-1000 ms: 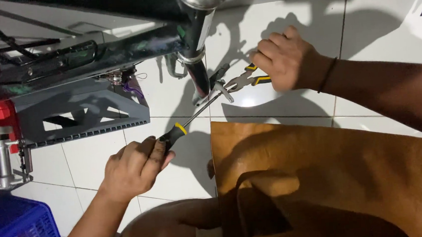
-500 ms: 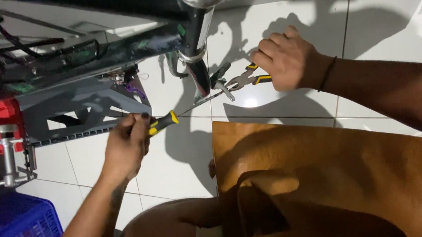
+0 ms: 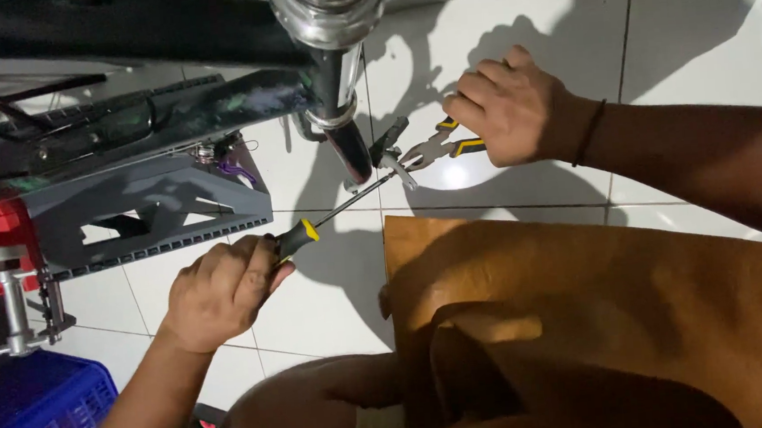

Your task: Adjusting and tensioning a bicycle cable using pliers and a screwdriver.

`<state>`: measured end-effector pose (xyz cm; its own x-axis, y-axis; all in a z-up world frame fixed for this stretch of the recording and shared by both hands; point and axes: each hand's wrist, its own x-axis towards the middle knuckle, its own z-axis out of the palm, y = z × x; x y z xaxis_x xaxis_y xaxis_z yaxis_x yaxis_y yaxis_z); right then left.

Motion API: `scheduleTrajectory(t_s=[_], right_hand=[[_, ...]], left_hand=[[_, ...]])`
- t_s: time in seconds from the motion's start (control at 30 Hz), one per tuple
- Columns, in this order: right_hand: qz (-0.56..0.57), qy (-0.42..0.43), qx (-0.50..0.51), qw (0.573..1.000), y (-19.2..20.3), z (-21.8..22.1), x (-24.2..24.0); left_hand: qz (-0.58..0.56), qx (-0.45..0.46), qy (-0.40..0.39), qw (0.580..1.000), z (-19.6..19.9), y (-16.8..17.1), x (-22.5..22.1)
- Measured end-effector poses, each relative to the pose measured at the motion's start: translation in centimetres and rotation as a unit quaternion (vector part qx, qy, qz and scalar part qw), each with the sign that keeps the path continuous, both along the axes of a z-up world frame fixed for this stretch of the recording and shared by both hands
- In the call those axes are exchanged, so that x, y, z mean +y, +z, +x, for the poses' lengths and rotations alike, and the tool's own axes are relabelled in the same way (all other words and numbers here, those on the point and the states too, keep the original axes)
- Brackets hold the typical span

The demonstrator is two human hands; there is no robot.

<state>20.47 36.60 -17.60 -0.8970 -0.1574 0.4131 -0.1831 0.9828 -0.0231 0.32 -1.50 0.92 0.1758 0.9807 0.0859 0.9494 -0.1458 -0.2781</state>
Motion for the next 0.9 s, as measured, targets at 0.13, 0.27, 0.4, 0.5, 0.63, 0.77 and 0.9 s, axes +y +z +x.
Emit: scheduleTrajectory(t_s=[0.13, 0.27, 0.4, 0.5, 0.63, 0.77, 0.9], right_hand=[[-0.047, 0.004, 0.061, 0.997, 1.2, -0.4, -0.7], [-0.004, -0.001, 0.027, 1.000, -0.2, 0.1, -0.2], [0.016, -0.004, -0.009, 1.000, -1.3, -0.9, 0.7], [-0.008, 0.014, -0.008, 1.000, -1.4, -0.3, 0.0], [-0.021, 0.006, -0.096, 0.995, -0.9, -0.5, 0.0], [-0.116, 0.042, -0.223, 0.967, 0.3, -0.8, 0.5], [-0.152, 0.096, -0.286, 0.941, 1.9, -2.2, 2.1]], left_hand=[[-0.014, -0.148, 0.107, 0.983, 0.3, -1.0, -0.1], [-0.067, -0.449, 0.287, 0.843, 0.7, 0.3, 0.4], [-0.077, -0.604, 0.362, 0.706, 0.8, 2.6, 4.3], [-0.187, -0.546, 0.676, 0.458, 1.8, 5.1, 6.4], [-0.186, -0.549, 0.673, 0.459, 2.3, 6.8, 8.5], [-0.145, -0.516, 0.610, 0.583, 1.4, 5.1, 5.9], [-0.145, -0.460, 0.594, 0.644, 1.9, 5.5, 5.5]])
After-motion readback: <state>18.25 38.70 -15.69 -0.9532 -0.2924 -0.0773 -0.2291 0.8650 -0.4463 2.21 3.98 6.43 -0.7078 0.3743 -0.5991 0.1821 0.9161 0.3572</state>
